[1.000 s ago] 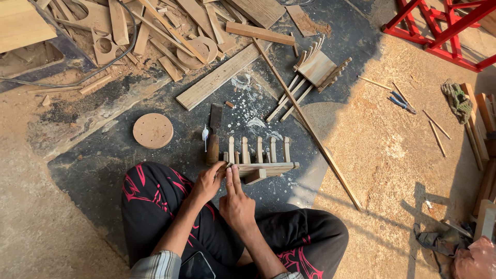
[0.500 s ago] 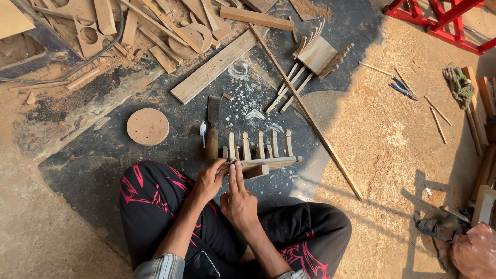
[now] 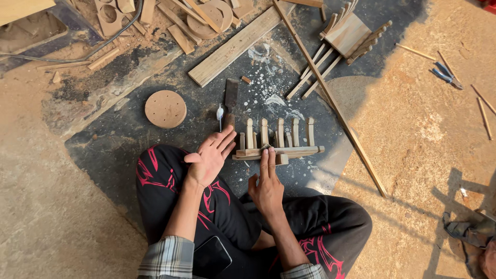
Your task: The person sits on the floor of a woodworking shop and assembles a small wooden chair, fitting curved back slats and spindles into the seat frame by hand, pressing joints together and turning the piece to work on different sides. They repeatedly align and seat the components, then hold the assembled chair and work on its edges with a small hand tool.
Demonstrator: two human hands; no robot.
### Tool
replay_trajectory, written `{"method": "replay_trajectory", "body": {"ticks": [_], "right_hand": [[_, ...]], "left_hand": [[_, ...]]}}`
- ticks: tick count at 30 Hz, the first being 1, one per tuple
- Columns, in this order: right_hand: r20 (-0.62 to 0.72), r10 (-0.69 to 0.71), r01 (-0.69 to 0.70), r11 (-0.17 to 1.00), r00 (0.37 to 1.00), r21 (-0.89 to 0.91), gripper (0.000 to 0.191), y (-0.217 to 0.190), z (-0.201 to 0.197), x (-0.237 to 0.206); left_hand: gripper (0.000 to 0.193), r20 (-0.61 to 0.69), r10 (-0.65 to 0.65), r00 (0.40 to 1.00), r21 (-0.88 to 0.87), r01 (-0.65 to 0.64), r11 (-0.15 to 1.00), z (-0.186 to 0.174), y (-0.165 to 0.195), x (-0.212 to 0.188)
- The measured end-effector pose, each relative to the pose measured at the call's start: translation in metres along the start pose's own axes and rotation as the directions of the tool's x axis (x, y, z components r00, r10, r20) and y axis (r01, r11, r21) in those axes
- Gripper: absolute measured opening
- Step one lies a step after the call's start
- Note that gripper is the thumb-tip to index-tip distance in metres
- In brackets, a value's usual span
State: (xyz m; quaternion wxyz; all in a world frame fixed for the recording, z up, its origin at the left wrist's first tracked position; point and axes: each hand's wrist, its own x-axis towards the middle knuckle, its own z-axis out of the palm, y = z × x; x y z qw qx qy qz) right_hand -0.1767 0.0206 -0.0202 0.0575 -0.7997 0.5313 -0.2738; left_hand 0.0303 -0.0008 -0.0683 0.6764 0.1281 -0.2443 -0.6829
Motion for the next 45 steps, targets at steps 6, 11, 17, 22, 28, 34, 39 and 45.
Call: {"method": "replay_trajectory", "body": {"ticks": [6, 11, 17, 22, 28, 34, 39, 45], "right_hand": [[0.103, 0.113, -0.119, 0.992, 0.988, 0.052, 0.079, -0.001, 0.006, 0.003], [0.048, 0.078, -0.08, 0.996, 0.996, 0.041, 0.079, 0.0, 0.005, 0.005], [0.051, 0.059, -0.061, 0.998, 0.997, 0.035, 0.08, 0.005, 0.007, 0.004], [0.129, 0.097, -0.104, 0.993, 0.987, 0.05, 0.079, 0.009, 0.009, 0.0], [0.081, 0.059, -0.062, 0.997, 0.995, 0.039, 0.082, 0.009, 0.012, -0.003], [0.119, 0.098, -0.108, 0.991, 0.988, 0.084, 0.085, 0.008, 0.014, -0.006], [0.128, 0.104, -0.115, 0.99, 0.986, 0.086, 0.086, 0.007, 0.016, -0.006], [0.121, 0.091, -0.1, 0.992, 0.988, 0.071, 0.088, 0.008, 0.019, -0.006]], "left_hand": [[0.123, 0.225, 0.047, 0.973, -0.193, -0.003, 0.981, 0.001, 0.007, -0.001], [0.132, 0.189, 0.02, 0.982, -0.18, 0.015, 0.984, 0.01, 0.01, 0.003], [0.121, 0.108, 0.017, 0.994, -0.08, -0.008, 0.997, 0.015, 0.01, 0.007], [0.099, -0.012, -0.062, 0.998, -0.186, 0.059, 0.981, 0.017, 0.011, 0.005], [0.098, -0.221, -0.044, 0.974, -0.218, -0.005, 0.976, 0.004, 0.005, 0.005], [0.086, -0.344, -0.107, 0.933, -0.38, -0.035, 0.924, -0.015, 0.001, 0.0], [0.084, -0.288, -0.052, 0.956, -0.42, -0.077, 0.904, -0.025, 0.002, -0.005], [0.089, -0.301, -0.055, 0.952, -0.414, -0.079, 0.907, -0.019, 0.007, -0.007]]}}
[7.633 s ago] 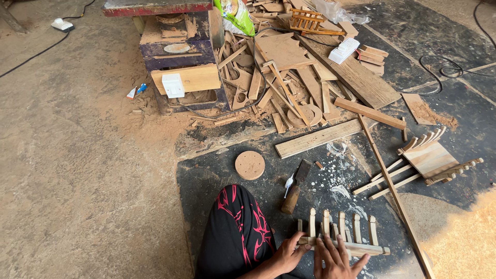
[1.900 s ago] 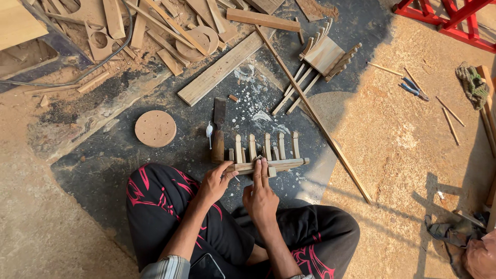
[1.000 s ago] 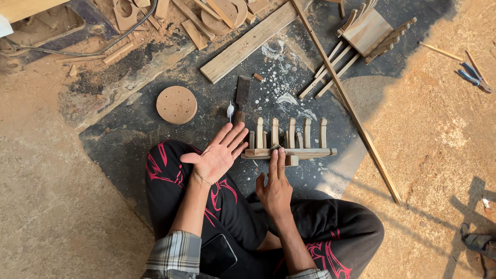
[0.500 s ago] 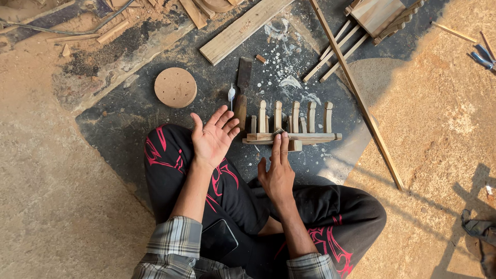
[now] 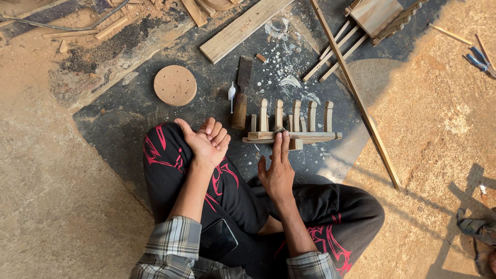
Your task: The person sits on the floor of a woodworking shop and assembles a small wooden chair, fitting curved back slats and spindles into the seat frame by hand, pressing joints together and turning the piece to work on different sides. They repeatedly align and seat the components, then hold the assembled chair and work on its edges with a small hand tool.
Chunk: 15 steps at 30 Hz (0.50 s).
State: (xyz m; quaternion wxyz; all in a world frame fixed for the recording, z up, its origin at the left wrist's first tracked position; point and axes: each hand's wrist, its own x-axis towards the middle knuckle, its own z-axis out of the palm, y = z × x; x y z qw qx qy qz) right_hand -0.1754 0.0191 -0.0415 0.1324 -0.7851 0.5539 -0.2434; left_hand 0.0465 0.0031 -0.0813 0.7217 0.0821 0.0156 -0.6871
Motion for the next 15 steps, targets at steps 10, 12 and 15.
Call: {"method": "replay_trajectory", "body": {"ticks": [10, 12, 15], "right_hand": [[0.022, 0.013, -0.013, 1.0, 1.0, -0.016, 0.087, 0.001, 0.001, 0.002], [0.02, 0.006, -0.006, 1.0, 1.0, 0.01, 0.085, 0.001, 0.0, 0.002], [-0.015, -0.022, 0.022, 1.0, 1.0, -0.002, 0.083, 0.002, -0.003, 0.001]], "left_hand": [[0.12, -0.031, -0.073, 0.997, 0.0, 0.073, 0.997, 0.046, -0.005, -0.002], [0.092, -0.07, -0.033, 0.997, 0.272, 0.051, 0.961, 0.038, -0.008, 0.001], [0.042, -0.195, 0.205, 0.959, 0.721, -0.001, 0.693, 0.023, -0.021, 0.012]]}}
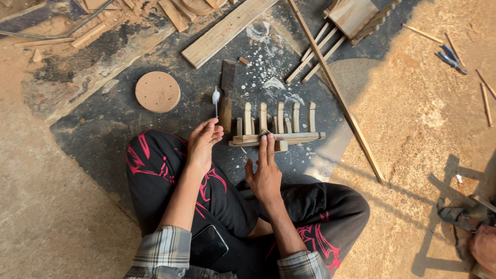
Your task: The person sits on the floor of a woodworking shop and assembles a small wooden chair, fitting curved back slats and spindles into the seat frame by hand, pressing joints together and turning the piece to work on different sides. They repeatedly align and seat the components, then hold the assembled chair and work on its edges with a small hand tool.
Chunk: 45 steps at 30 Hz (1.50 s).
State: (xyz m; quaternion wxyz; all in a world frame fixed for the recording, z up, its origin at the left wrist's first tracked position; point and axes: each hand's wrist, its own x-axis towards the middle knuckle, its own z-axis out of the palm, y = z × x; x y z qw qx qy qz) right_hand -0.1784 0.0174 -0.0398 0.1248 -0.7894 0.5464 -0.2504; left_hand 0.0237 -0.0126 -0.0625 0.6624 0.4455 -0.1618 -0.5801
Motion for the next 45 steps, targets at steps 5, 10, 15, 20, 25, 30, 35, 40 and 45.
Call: {"method": "replay_trajectory", "body": {"ticks": [5, 10, 15, 20, 25, 30, 35, 40, 45], "right_hand": [[-0.052, -0.045, 0.044, 0.999, 0.998, -0.01, 0.081, 0.001, -0.005, 0.0], [-0.018, -0.008, 0.008, 1.0, 1.0, 0.007, 0.08, -0.001, -0.009, 0.003], [-0.026, -0.025, 0.026, 1.0, 0.999, 0.013, 0.079, 0.0, -0.015, 0.004], [-0.095, -0.076, 0.072, 0.997, 0.993, -0.041, 0.079, -0.006, -0.021, 0.006], [-0.036, 0.006, -0.003, 0.997, 0.999, 0.079, 0.078, -0.016, -0.031, 0.012], [-0.051, -0.004, 0.008, 0.997, 0.999, 0.081, 0.077, -0.018, -0.042, 0.013], [-0.075, -0.032, 0.037, 0.997, 0.997, 0.072, 0.077, -0.016, -0.047, 0.01], [-0.148, -0.09, 0.096, 0.995, 0.985, 0.033, 0.077, -0.014, -0.051, 0.007], [-0.074, -0.141, 0.142, 0.99, 0.987, 0.018, 0.077, -0.015, -0.053, 0.005]], "left_hand": [[0.026, -0.034, 0.033, 0.999, 0.166, -0.027, 0.986, 0.006, -0.012, 0.002], [0.025, 0.079, 0.083, 0.993, 0.339, -0.105, 0.935, 0.016, -0.01, -0.002], [0.032, 0.055, 0.06, 0.997, 0.445, -0.079, 0.892, 0.021, -0.012, -0.003], [0.026, 0.064, 0.092, 0.994, 0.356, -0.109, 0.928, 0.029, -0.012, -0.002], [0.023, 0.004, 0.075, 0.997, 0.352, -0.072, 0.933, 0.042, -0.001, -0.006], [0.025, -0.02, 0.086, 0.996, 0.394, -0.071, 0.917, 0.05, 0.007, -0.01], [0.022, -0.017, 0.104, 0.994, 0.387, -0.09, 0.918, 0.052, 0.007, -0.015], [0.02, 0.007, 0.095, 0.995, 0.406, -0.09, 0.909, 0.055, 0.004, -0.018], [0.022, -0.012, 0.097, 0.995, 0.419, -0.083, 0.904, 0.058, 0.003, -0.018]]}}
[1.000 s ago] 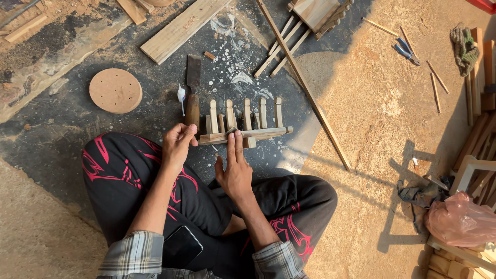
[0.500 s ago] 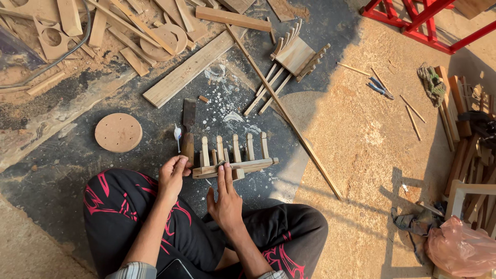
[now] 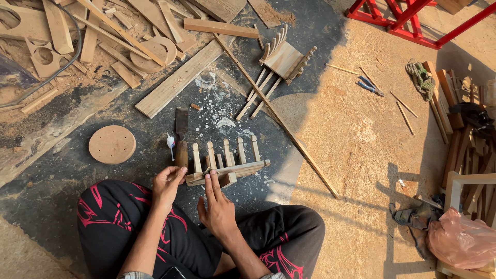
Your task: The person sits on the floor of a woodworking shop and assembles a small wooden chair, fitting curved back slats and spindles into the seat frame by hand, pressing joints together and turning the piece to work on different sides. They repeatedly align and seat the components, then hold the assembled chair and work on its edges with a small hand tool.
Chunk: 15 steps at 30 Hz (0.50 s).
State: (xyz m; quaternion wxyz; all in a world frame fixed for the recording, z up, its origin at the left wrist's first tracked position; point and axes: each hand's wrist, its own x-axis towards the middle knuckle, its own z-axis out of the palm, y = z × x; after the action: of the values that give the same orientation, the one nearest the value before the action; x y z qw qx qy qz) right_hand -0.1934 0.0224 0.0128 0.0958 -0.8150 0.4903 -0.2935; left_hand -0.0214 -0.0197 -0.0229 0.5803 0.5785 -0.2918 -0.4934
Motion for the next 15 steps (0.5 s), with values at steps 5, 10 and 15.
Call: {"method": "replay_trajectory", "body": {"ticks": [5, 10, 15], "right_hand": [[0.012, 0.142, -0.142, 0.989, 0.99, -0.032, 0.073, 0.0041, -0.0027, -0.0006], [0.034, -0.004, 0.004, 1.0, 0.999, -0.009, 0.077, 0.0047, -0.0031, -0.0017], [-0.011, 0.056, -0.055, 0.998, 0.998, 0.017, 0.078, 0.0047, -0.0039, -0.0014]], "left_hand": [[0.025, 0.011, -0.021, 1.0, 0.013, 0.021, 1.0, -0.0008, 0.0039, -0.0018], [0.028, -0.006, -0.018, 1.0, 0.073, 0.019, 0.997, 0.0, 0.006, -0.0024], [0.028, 0.004, -0.003, 1.0, 0.021, 0.003, 1.0, -0.0023, 0.0042, -0.0034]]}}
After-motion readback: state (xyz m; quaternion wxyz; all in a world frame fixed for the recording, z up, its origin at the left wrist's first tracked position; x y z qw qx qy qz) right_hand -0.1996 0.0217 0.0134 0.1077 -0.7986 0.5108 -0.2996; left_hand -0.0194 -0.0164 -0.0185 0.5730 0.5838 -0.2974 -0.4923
